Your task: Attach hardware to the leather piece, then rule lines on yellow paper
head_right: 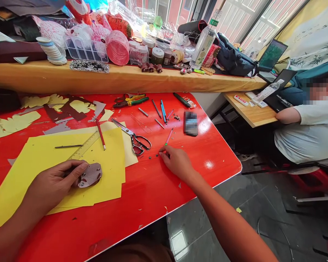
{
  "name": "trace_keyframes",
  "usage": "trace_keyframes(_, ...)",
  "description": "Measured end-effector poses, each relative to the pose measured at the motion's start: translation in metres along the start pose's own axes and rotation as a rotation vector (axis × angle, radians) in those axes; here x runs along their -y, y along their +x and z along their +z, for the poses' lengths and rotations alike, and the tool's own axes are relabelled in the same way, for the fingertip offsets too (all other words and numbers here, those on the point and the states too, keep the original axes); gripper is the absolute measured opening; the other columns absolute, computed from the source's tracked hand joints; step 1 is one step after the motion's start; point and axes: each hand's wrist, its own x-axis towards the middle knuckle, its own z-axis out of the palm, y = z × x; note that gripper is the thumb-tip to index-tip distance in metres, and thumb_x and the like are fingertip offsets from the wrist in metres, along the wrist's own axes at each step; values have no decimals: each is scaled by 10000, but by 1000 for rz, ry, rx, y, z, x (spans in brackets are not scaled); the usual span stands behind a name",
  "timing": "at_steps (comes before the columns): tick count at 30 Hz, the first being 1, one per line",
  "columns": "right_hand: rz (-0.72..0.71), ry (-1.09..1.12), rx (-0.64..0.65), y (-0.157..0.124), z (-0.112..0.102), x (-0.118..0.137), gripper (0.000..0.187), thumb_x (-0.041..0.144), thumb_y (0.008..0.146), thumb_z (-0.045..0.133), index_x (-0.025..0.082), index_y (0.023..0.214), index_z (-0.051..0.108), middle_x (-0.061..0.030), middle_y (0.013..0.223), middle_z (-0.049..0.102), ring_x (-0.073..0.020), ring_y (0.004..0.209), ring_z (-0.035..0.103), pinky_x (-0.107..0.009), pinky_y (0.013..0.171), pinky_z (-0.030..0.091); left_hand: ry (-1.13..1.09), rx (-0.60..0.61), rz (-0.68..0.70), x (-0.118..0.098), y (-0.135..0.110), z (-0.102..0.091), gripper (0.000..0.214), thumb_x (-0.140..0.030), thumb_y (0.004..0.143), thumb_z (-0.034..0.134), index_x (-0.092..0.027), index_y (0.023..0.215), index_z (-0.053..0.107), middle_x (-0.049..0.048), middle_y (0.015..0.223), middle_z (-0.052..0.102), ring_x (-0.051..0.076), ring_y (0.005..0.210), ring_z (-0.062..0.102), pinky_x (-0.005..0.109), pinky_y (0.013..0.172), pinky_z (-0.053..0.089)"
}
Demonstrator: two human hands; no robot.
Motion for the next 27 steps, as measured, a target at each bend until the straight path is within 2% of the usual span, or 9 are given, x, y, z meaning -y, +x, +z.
trace_keyframes(2, -2, 2, 11, 0, 1, 2, 176, 320, 1015, 582, 255, 1042, 743, -29, 880, 774, -207, 778, 674, -280, 666, 402, -1, 1, -5, 0, -1, 0, 433, -664, 792, 638, -272, 883, 796, -22, 751, 760, 164, 628, 651, 206, 592, 509)
trace_keyframes(7, -16, -32, 38, -2, 4, 6, 183, 325, 1017, 597, 257, 1113, 737, -13, 814, 749, -193, 705, 649, -281, 648, 379, -20, 8, -6, 0, -1, -1, 430, -666, 798, 648, -267, 879, 785, -20, 732, 746, 167, 624, 645, 216, 576, 498)
trace_keyframes(11, -36, -32, 10, -2, 8, 6, 162, 307, 1009, 595, 242, 1064, 733, -3, 762, 711, -181, 683, 623, -279, 646, 368, -45, 19, -10, -1, -2, 1, 442, -659, 821, 652, -250, 934, 778, -16, 721, 726, 163, 613, 634, 225, 563, 489)
trace_keyframes(13, -57, 28, -7, -2, 12, 7, 164, 322, 1005, 591, 234, 1025, 728, 9, 715, 665, -169, 644, 585, -275, 631, 365, -89, 12, -4, -3, -4, 2, 451, -649, 851, 650, -240, 1003, 766, -7, 786, 743, 159, 614, 630, 234, 562, 492)
trace_keyframes(16, -111, 165, -38, 1, 21, 16, 181, 351, 992, 591, 220, 973, 716, 37, 631, 548, -151, 579, 503, -269, 590, 343, -152, -120, 86, -6, -7, 1, 396, -592, 910, 646, -234, 1044, 750, 27, 1022, 768, 167, 731, 665, 255, 650, 524)
trace_keyframes(18, -164, 248, -63, 4, 30, 28, 192, 366, 989, 599, 212, 973, 712, 54, 599, 471, -141, 551, 444, -269, 565, 318, -181, -225, 162, -7, -9, -1, 336, -543, 943, 643, -236, 1025, 749, 36, 1086, 754, 178, 813, 673, 270, 701, 526)
trace_keyframes(20, -231, 310, -79, 6, 40, 47, 198, 376, 998, 603, 210, 993, 711, 62, 593, 433, -134, 542, 409, -269, 554, 301, -216, -252, 207, -9, -11, -4, 287, -503, 962, 647, -236, 991, 748, 34, 1054, 750, 184, 847, 672, 276, 719, 521)
trace_keyframes(24, -396, 350, -63, 10, 58, 93, 158, 338, 1010, 608, 216, 992, 708, 60, 593, 467, -119, 525, 423, -261, 558, 304, -268, -109, 266, -14, -15, -8, 249, -463, 969, 669, -236, 913, 756, 25, 940, 735, 187, 853, 667, 277, 732, 522)
trace_keyframes(27, -493, 312, -50, 12, 69, 124, 154, 326, 1018, 608, 223, 1024, 723, 53, 597, 524, -111, 512, 439, -254, 560, 302, -328, -13, 277, -18, -17, -9, 250, -459, 972, 666, -239, 936, 780, 31, 948, 743, 200, 907, 682, 285, 774, 537)
